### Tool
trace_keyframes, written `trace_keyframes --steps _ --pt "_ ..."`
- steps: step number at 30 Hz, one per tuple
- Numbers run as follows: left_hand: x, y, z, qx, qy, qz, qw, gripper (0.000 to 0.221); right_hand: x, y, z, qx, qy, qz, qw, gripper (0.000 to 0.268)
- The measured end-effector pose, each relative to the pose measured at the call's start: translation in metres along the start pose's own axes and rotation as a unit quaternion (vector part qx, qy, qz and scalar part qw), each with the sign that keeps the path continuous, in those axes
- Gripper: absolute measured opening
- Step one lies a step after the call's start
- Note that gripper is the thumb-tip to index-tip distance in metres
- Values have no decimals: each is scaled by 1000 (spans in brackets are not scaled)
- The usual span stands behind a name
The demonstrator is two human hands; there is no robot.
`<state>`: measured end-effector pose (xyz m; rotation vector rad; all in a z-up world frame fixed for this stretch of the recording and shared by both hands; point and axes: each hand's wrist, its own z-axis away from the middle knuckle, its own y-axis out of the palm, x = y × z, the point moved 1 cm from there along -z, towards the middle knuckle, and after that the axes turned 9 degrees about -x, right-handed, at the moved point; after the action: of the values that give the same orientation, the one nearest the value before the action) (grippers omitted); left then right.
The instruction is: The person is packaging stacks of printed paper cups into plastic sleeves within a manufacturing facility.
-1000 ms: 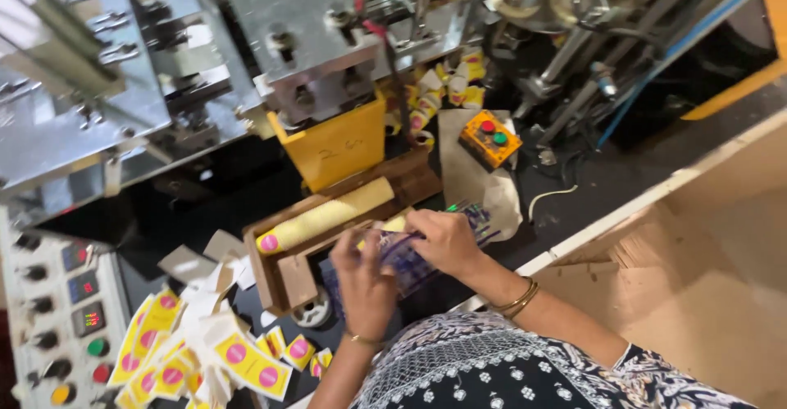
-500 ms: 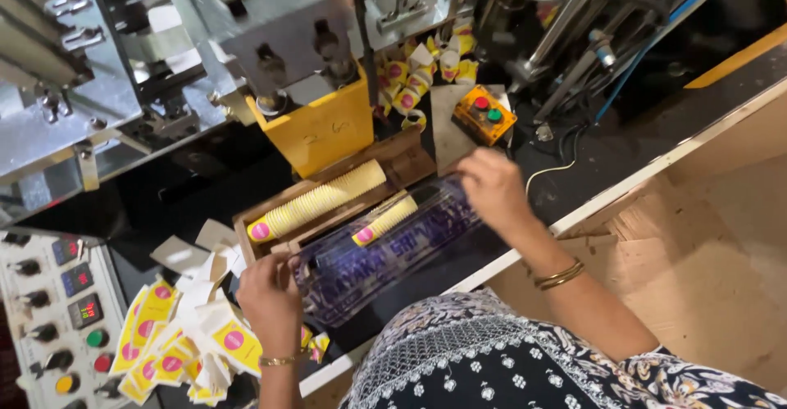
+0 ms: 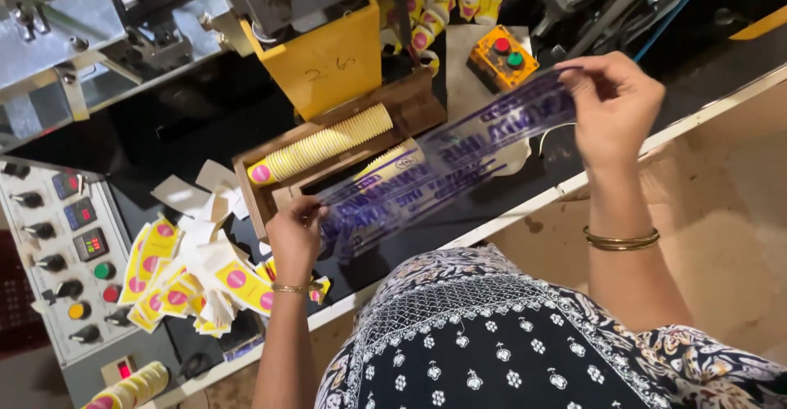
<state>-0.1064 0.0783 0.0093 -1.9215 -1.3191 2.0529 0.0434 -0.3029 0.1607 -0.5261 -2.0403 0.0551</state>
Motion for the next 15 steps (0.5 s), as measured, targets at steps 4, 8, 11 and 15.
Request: trace_keyframes --steps 4,8,11,15 --pt "-11 -3 -4 21 -68 -29 997 15 -12 -13 -3 -30 19 -31 999 9" --pt "-5 15 9 32 -125 34 991 24 -22 -14 3 -27 15 -69 997 13" --pt "-16 42 41 38 21 84 996 51 -14 -9 8 -24 27 -46 998 15" --pt "4 67 88 58 72 63 994 75 -7 -7 11 -30 -7 3 1000 15"
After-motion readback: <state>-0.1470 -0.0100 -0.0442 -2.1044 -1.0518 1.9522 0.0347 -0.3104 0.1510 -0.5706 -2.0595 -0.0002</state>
